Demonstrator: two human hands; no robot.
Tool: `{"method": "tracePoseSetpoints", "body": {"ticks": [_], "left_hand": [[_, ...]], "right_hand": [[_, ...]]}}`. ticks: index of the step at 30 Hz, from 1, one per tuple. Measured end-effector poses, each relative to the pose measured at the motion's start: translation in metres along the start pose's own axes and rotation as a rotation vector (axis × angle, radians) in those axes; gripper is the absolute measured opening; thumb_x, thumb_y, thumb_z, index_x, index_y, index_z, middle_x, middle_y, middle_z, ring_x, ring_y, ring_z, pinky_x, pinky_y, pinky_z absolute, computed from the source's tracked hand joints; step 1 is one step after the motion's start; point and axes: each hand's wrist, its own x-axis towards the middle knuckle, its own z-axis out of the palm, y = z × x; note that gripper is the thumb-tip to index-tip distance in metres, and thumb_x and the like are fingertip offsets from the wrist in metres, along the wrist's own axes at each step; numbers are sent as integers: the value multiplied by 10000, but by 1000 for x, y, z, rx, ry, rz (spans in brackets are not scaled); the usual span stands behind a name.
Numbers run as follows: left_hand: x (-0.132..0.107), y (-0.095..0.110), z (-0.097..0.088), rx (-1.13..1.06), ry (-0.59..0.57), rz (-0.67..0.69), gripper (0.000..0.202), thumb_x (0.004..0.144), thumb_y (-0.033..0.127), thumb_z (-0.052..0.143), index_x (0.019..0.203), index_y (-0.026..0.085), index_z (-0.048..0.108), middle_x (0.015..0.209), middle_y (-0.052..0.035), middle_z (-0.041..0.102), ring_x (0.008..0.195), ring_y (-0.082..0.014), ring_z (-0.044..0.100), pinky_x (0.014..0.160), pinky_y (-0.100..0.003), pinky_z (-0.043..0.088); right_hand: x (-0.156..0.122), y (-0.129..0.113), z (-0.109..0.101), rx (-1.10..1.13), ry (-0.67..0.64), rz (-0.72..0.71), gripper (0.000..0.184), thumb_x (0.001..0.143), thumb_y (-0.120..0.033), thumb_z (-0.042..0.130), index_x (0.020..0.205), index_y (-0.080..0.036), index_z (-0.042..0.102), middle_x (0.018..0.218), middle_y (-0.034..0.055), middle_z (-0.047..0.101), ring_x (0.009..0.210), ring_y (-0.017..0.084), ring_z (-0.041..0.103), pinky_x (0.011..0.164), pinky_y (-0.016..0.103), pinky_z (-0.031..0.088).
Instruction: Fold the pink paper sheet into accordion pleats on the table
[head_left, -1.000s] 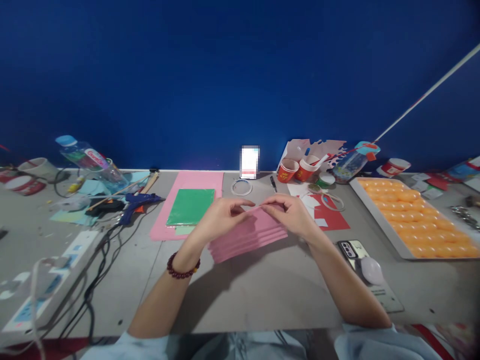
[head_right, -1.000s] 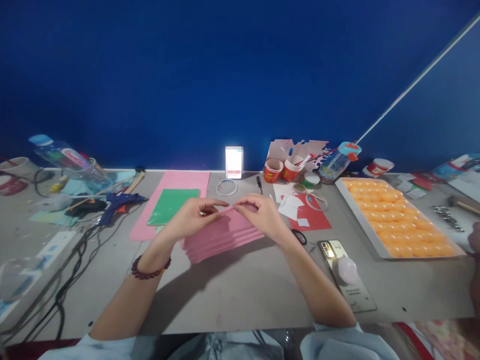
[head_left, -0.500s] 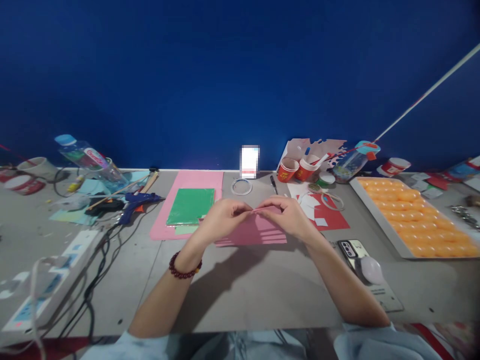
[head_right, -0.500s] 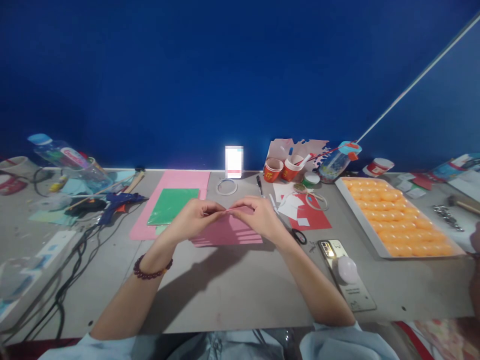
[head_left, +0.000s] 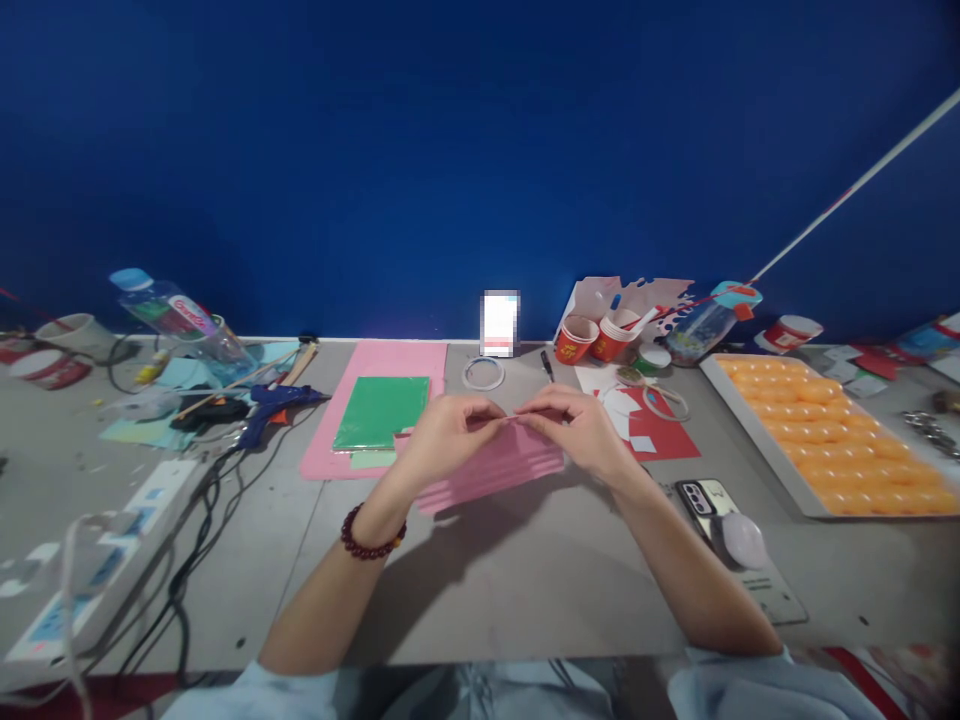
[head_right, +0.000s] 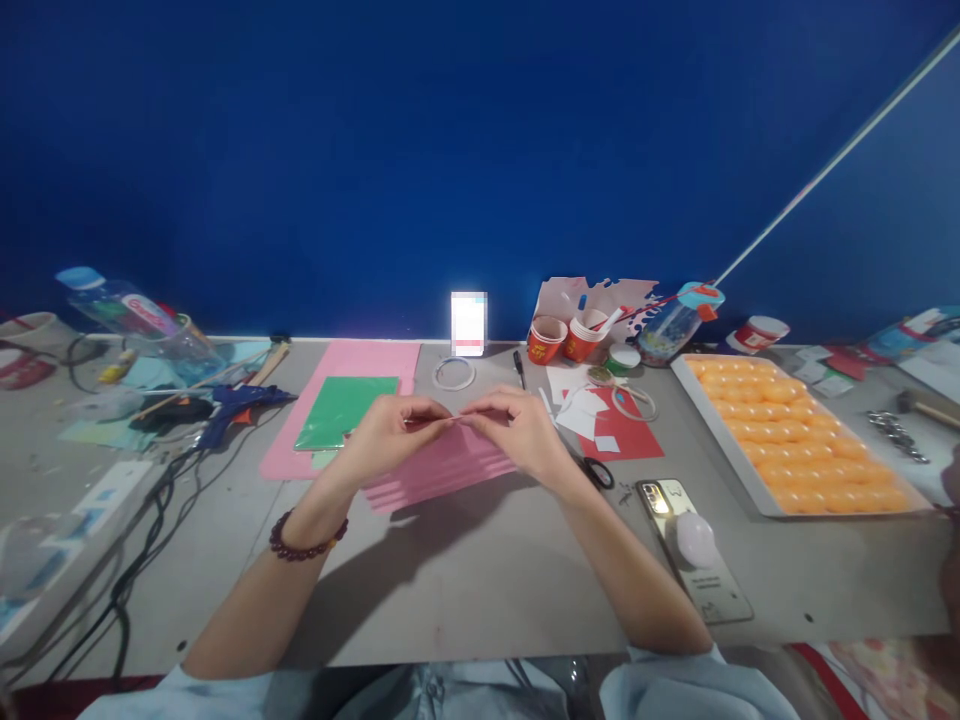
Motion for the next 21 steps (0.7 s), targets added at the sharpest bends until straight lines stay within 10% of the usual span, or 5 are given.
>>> {"method": "tracePoseSetpoints", "body": {"ticks": [21], "left_hand": [[0,1,-1,60,26,6,230,879,303,534,869,215,746,836,-17,751,750,-164,676,630,-237,487]], "right_hand": [[2,-4,-6,23,49,139,224,743,-415,691,733,-194,725,713,31,701,611,146,584,590,274,453]]}}
